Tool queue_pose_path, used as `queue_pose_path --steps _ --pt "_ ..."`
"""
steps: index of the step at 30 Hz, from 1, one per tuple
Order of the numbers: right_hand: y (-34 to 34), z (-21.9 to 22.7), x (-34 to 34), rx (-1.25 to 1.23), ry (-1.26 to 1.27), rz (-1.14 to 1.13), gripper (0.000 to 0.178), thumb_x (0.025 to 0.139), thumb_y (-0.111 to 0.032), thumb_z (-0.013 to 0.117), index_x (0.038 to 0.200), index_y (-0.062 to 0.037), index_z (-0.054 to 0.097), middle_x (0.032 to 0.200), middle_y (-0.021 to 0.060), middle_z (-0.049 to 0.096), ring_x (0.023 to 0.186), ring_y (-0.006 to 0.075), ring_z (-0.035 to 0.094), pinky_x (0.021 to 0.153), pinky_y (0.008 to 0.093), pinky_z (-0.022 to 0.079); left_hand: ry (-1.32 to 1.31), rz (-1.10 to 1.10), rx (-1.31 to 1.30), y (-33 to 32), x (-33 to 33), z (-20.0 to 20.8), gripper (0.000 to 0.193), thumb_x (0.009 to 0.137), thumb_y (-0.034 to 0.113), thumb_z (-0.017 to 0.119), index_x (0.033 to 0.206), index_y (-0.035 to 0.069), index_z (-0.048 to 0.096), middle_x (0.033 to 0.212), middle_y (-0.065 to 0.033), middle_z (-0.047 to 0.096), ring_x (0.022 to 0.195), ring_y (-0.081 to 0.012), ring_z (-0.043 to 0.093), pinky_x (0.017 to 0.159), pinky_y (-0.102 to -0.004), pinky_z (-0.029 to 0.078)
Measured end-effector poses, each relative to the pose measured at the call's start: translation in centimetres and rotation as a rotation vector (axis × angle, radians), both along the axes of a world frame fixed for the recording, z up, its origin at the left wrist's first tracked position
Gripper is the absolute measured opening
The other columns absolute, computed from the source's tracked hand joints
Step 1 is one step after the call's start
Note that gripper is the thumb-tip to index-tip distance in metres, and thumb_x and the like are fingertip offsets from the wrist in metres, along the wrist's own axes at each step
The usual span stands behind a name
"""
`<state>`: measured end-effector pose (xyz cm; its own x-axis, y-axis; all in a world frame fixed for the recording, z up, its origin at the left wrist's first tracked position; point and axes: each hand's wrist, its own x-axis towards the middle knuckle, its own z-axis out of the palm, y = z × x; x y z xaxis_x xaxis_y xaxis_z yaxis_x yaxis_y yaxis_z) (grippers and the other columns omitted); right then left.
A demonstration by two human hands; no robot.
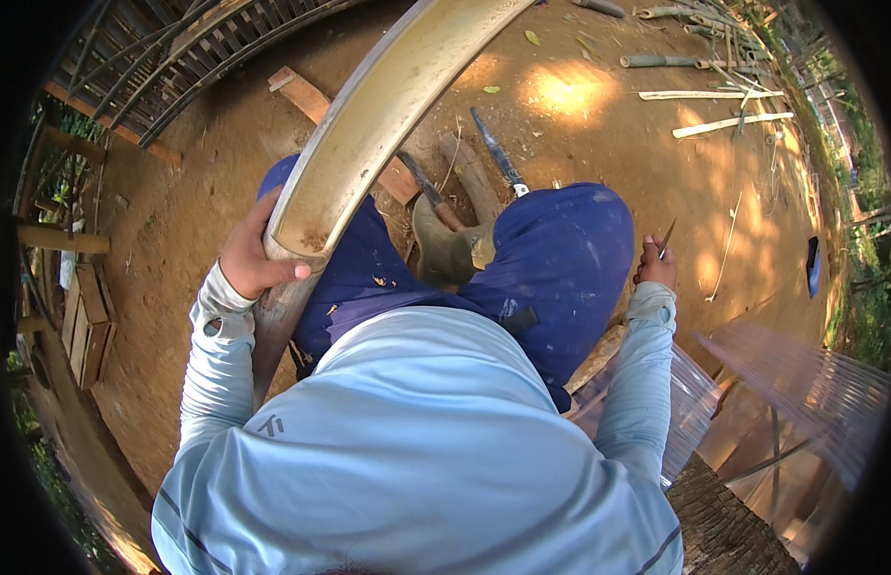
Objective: The person carves a long bamboo pole using a knife, removing thin strips of wood to shape the surface. They hold the pole with their left hand and use the knife with their right hand to scrape and smooth the bamboo.
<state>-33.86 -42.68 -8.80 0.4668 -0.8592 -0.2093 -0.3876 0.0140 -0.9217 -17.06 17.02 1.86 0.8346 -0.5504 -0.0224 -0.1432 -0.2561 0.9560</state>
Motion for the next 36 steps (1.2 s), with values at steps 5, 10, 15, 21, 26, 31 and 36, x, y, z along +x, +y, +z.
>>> queue_pose_path --steps 5,10,15,21,26,31,36 --pt "-1.1 1.4 3.6 -0.164 -0.120 0.146 0.037 0.092 -0.028 0.072 0.117 -0.0020 0.065 0.074 -0.0007 0.057 0.060 0.0102 0.053 0.054 0.0261 0.042 -0.023 0.009 0.041 0.0 -0.2 0.5 0.108 0.061 0.033 0.092 0.148 -0.003 0.040 0.135 -0.0175 0.058 0.128 -0.0275 0.054 0.112 -0.0363 0.037" --pt "-1.7 1.6 5.0 -0.284 -0.057 0.213 0.050 0.092 -0.031 0.073 0.126 0.0039 0.063 0.095 0.0085 0.070 0.085 0.0154 0.064 0.078 0.0286 0.052 -0.021 -0.004 0.086 0.2 -0.1 0.9 0.112 0.059 0.035 0.093 0.149 -0.004 0.039 0.139 -0.0163 0.055 0.131 -0.0268 0.051 0.114 -0.0366 0.033" --pt "-3.4 0.1 3.3 -0.199 -0.036 0.230 0.047 0.093 -0.030 0.071 0.124 0.0041 0.064 0.101 0.0116 0.071 0.089 0.0170 0.066 0.081 0.0303 0.052 -0.028 -0.013 0.070 0.2 -0.3 1.5 0.107 0.062 0.031 0.092 0.149 -0.002 0.040 0.137 -0.0179 0.057 0.129 -0.0275 0.053 0.112 -0.0369 0.037" --pt "-4.6 1.8 3.5 -0.148 -0.116 0.172 0.039 0.094 -0.028 0.071 0.120 0.0004 0.064 0.078 0.0020 0.059 0.063 0.0102 0.054 0.055 0.0254 0.043 -0.065 0.007 0.118 0.1 -0.6 2.1 0.107 0.062 0.030 0.092 0.150 -0.001 0.038 0.137 -0.0196 0.058 0.128 -0.0293 0.056 0.111 -0.0373 0.039" --pt "-1.8 8.2 6.9 -0.091 -0.178 0.105 0.038 0.093 -0.027 0.072 0.123 -0.0066 0.060 0.069 -0.0016 0.049 0.047 0.0071 0.039 0.041 0.0252 0.030 -0.099 0.024 0.137 0.3 -0.6 1.5 0.111 0.060 0.032 0.092 0.150 -0.002 0.037 0.136 -0.0207 0.058 0.128 -0.0303 0.056 0.112 -0.0370 0.038" --pt "0.5 11.2 12.2 -0.151 -0.215 0.296 0.041 0.093 -0.026 0.073 0.127 -0.0070 0.059 0.073 0.0015 0.056 0.050 0.0083 0.046 0.044 0.0247 0.036 -0.028 0.018 0.051 -0.1 -0.4 1.0 0.113 0.058 0.033 0.093 0.150 -0.002 0.037 0.138 -0.0192 0.058 0.130 -0.0292 0.055 0.112 -0.0374 0.038" --pt "4.5 4.8 18.1 -0.477 -0.108 0.497 0.049 0.086 -0.029 0.076 0.124 0.0001 0.064 0.106 0.0154 0.070 0.102 0.0270 0.065 0.089 0.0360 0.051 0.007 0.017 0.071 -1.4 -0.8 1.4 0.109 0.058 0.027 0.092 0.149 -0.001 0.039 0.135 -0.0173 0.060 0.127 -0.0279 0.056 0.111 -0.0374 0.039"
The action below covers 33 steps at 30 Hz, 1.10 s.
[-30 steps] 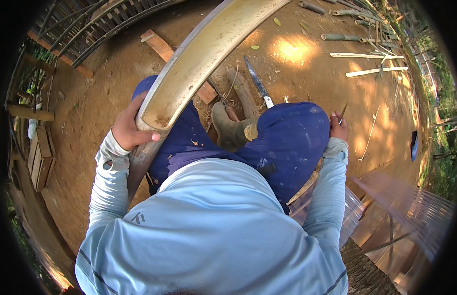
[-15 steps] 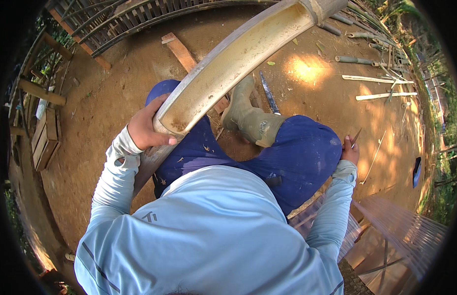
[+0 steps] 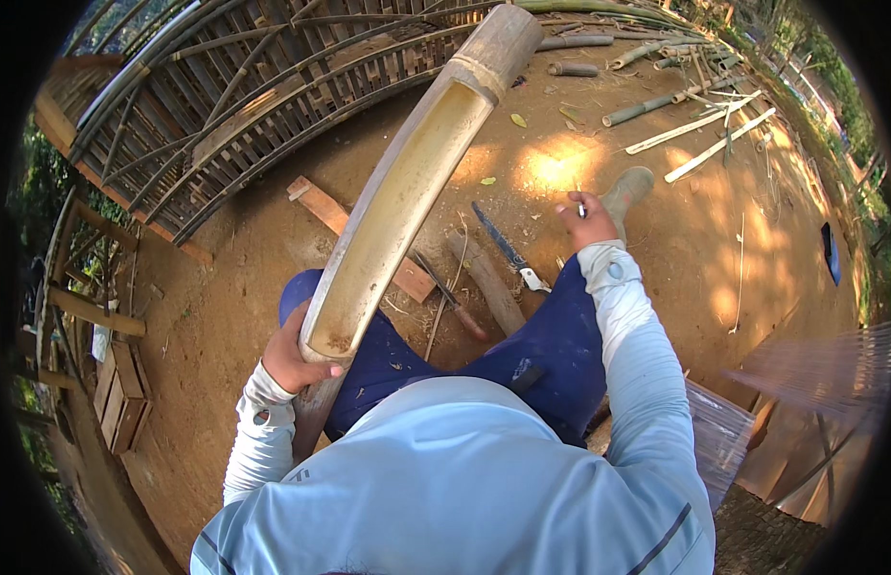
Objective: The person carves a long bamboo pole using a knife, removing thin strips of wood to shape the surface. They hold the pole with their left hand and use the knife with their right hand to scrape and smooth the bamboo.
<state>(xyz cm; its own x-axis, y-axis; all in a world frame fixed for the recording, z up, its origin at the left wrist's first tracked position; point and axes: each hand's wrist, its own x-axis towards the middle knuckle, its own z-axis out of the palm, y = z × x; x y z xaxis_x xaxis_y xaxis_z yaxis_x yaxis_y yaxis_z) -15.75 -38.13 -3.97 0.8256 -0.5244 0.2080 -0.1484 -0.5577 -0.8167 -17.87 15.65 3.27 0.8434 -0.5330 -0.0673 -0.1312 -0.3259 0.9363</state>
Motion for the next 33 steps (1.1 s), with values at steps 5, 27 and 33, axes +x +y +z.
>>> queue_pose_path --steps 5,27,33 --pt "10.5 -10.1 2.0 -0.051 0.500 0.177 0.048 0.082 -0.023 0.072 0.125 -0.0041 0.064 0.115 0.0221 0.069 0.105 0.0367 0.067 0.092 0.0400 0.051 0.108 0.019 0.069 -0.7 0.4 1.0 0.105 0.057 0.019 0.091 0.147 -0.002 0.042 0.130 -0.0127 0.062 0.122 -0.0231 0.059 0.107 -0.0353 0.042" --pt "18.7 -20.1 -2.0 -0.037 0.871 0.412 0.048 0.087 -0.026 0.068 0.132 -0.0104 0.059 0.114 0.0257 0.069 0.108 0.0426 0.066 0.093 0.0468 0.051 0.344 -0.312 -0.236 -3.7 8.0 0.1 0.100 0.069 0.033 0.090 0.148 -0.005 0.040 0.137 -0.0147 0.057 0.128 -0.0230 0.053 0.111 -0.0350 0.037" --pt "17.4 -22.8 -2.6 -0.052 0.873 0.420 0.058 0.083 -0.031 0.073 0.135 -0.0111 0.059 0.123 0.0242 0.067 0.114 0.0412 0.064 0.097 0.0451 0.051 0.061 -0.281 -0.067 -5.6 6.6 3.6 0.078 0.088 0.033 0.076 0.147 -0.004 0.041 0.130 -0.0194 0.061 0.122 -0.0246 0.058 0.106 -0.0355 0.043"
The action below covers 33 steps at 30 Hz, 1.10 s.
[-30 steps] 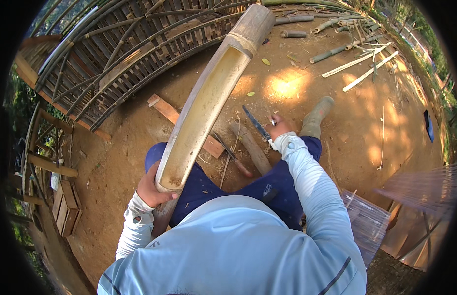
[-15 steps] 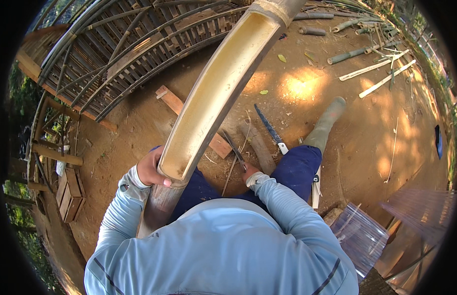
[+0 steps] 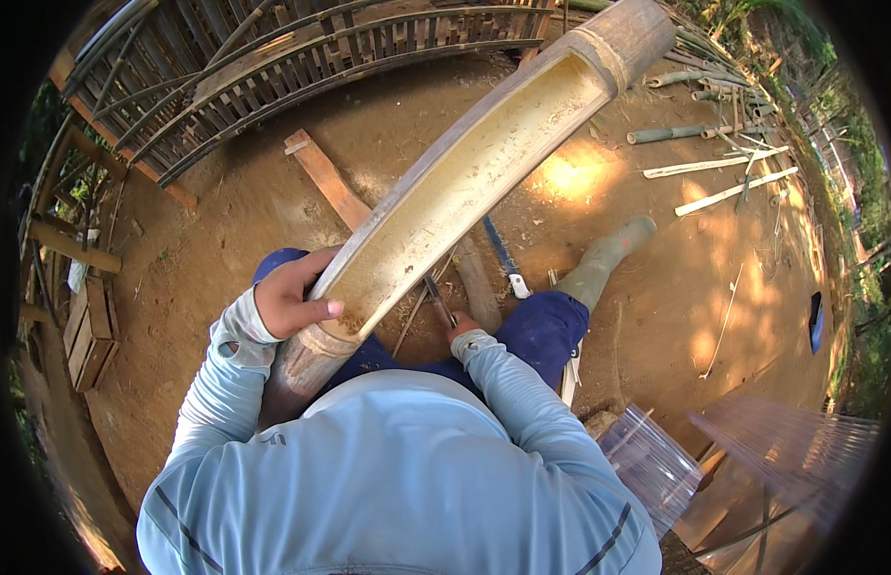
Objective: The person carves a long bamboo pole using a knife, removing thin strips of wood to shape the surface. They hold the pole with their left hand and use the knife with their right hand to scrape and smooth the bamboo.
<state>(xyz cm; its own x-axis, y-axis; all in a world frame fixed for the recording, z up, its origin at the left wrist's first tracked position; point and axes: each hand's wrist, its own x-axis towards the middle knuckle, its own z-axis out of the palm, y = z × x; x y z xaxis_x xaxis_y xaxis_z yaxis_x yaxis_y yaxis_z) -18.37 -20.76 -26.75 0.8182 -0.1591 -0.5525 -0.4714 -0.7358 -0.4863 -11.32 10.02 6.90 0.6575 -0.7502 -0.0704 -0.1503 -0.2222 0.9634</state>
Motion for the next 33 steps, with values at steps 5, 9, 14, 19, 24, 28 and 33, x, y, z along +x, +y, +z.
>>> queue_pose_path --steps 5,9,14,19,24,28,33 --pt "-0.3 -0.4 -0.4 -0.042 -0.012 -0.053 0.068 0.079 -0.031 0.077 0.140 -0.0099 0.055 0.124 0.0232 0.067 0.114 0.0388 0.065 0.097 0.0439 0.051 -0.221 -0.028 0.007 -0.3 0.3 -0.5 0.068 0.094 0.031 0.070 0.147 -0.002 0.043 0.126 -0.0227 0.064 0.116 -0.0270 0.063 0.099 -0.0359 0.048" --pt "-2.4 -2.4 -1.2 0.039 -0.081 -0.096 0.068 0.078 -0.026 0.077 0.140 -0.0086 0.055 0.114 0.0225 0.071 0.101 0.0352 0.070 0.088 0.0430 0.055 -0.280 0.052 0.090 -0.5 0.0 -0.4 0.058 0.097 0.029 0.065 0.144 -0.002 0.049 0.123 -0.0229 0.067 0.111 -0.0291 0.067 0.098 -0.0357 0.049" --pt "-0.9 -2.1 -0.1 0.015 -0.074 -0.073 0.063 0.079 -0.021 0.074 0.138 -0.0079 0.057 0.097 0.0207 0.073 0.076 0.0305 0.073 0.074 0.0426 0.058 -0.187 0.148 0.181 0.2 0.1 0.2 0.052 0.101 0.027 0.059 0.143 -0.003 0.050 0.125 -0.0194 0.067 0.114 -0.0250 0.065 0.100 -0.0345 0.047" --pt "-2.0 -5.8 -0.3 -0.018 -0.195 -0.010 0.058 0.078 -0.018 0.072 0.133 -0.0072 0.060 0.085 0.0181 0.073 0.069 0.0278 0.071 0.068 0.0418 0.057 0.003 0.081 -0.008 0.7 1.7 -1.7 0.049 0.103 0.028 0.057 0.140 -0.004 0.053 0.126 -0.0128 0.067 0.117 -0.0186 0.059 0.104 -0.0322 0.043" --pt "-4.1 -8.1 0.1 0.089 -0.130 -0.082 0.056 0.076 -0.015 0.071 0.131 -0.0060 0.060 0.082 0.0151 0.072 0.065 0.0243 0.069 0.063 0.0395 0.055 0.061 0.004 -0.067 0.4 2.6 -2.7 0.049 0.103 0.029 0.057 0.138 -0.006 0.054 0.124 -0.0105 0.067 0.115 -0.0169 0.059 0.103 -0.0313 0.043" --pt "-2.7 -7.0 0.1 0.138 -0.129 -0.067 0.060 0.075 -0.014 0.072 0.134 -0.0061 0.058 0.081 0.0143 0.071 0.063 0.0235 0.069 0.061 0.0389 0.055 0.060 0.037 -0.069 0.8 1.9 -2.1 0.049 0.103 0.029 0.057 0.137 -0.006 0.054 0.123 -0.0102 0.067 0.115 -0.0161 0.058 0.103 -0.0307 0.043" --pt "-3.1 -7.1 -0.1 0.103 -0.109 -0.104 0.065 0.075 -0.015 0.074 0.137 -0.0064 0.056 0.082 0.0147 0.072 0.064 0.0233 0.070 0.060 0.0384 0.055 0.098 0.011 -0.117 0.6 2.0 -2.4 0.049 0.104 0.030 0.057 0.137 -0.006 0.054 0.125 -0.0104 0.066 0.117 -0.0160 0.058 0.104 -0.0305 0.043"
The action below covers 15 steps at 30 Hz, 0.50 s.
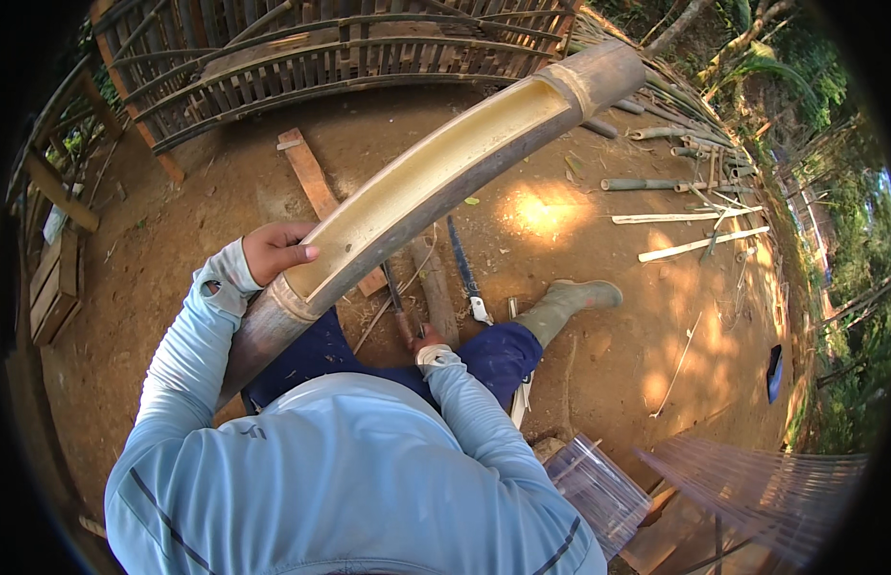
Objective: The person carves a long bamboo pole using a knife, removing thin strips of wood to shape the surface. They hold the pole with their left hand and use the knife with their right hand to scrape and smooth the bamboo.
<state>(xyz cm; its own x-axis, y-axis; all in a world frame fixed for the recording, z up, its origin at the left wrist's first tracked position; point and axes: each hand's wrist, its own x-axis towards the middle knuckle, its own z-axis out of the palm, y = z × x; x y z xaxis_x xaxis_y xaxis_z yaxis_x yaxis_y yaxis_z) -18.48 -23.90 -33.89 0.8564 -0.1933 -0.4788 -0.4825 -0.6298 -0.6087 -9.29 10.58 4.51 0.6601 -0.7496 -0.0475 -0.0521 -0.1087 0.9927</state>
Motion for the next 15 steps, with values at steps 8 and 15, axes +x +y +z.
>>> queue_pose_path --steps 8,15 --pt "0.6 -0.1 0.3 0.066 -0.031 0.038 0.062 0.075 -0.012 0.072 0.135 -0.0037 0.057 0.082 0.0144 0.072 0.062 0.0227 0.069 0.059 0.0379 0.054 0.001 0.019 0.023 0.3 -0.2 0.4 0.051 0.103 0.031 0.057 0.139 -0.006 0.053 0.127 -0.0105 0.066 0.117 -0.0166 0.058 0.104 -0.0311 0.043" --pt "-1.2 -1.4 0.0 0.079 -0.045 0.030 0.058 0.078 -0.011 0.069 0.134 -0.0016 0.057 0.081 0.0141 0.071 0.062 0.0224 0.068 0.058 0.0374 0.054 -0.012 -0.001 0.017 -0.3 0.0 0.2 0.052 0.103 0.032 0.058 0.139 -0.006 0.054 0.126 -0.0103 0.066 0.118 -0.0170 0.058 0.105 -0.0314 0.042"
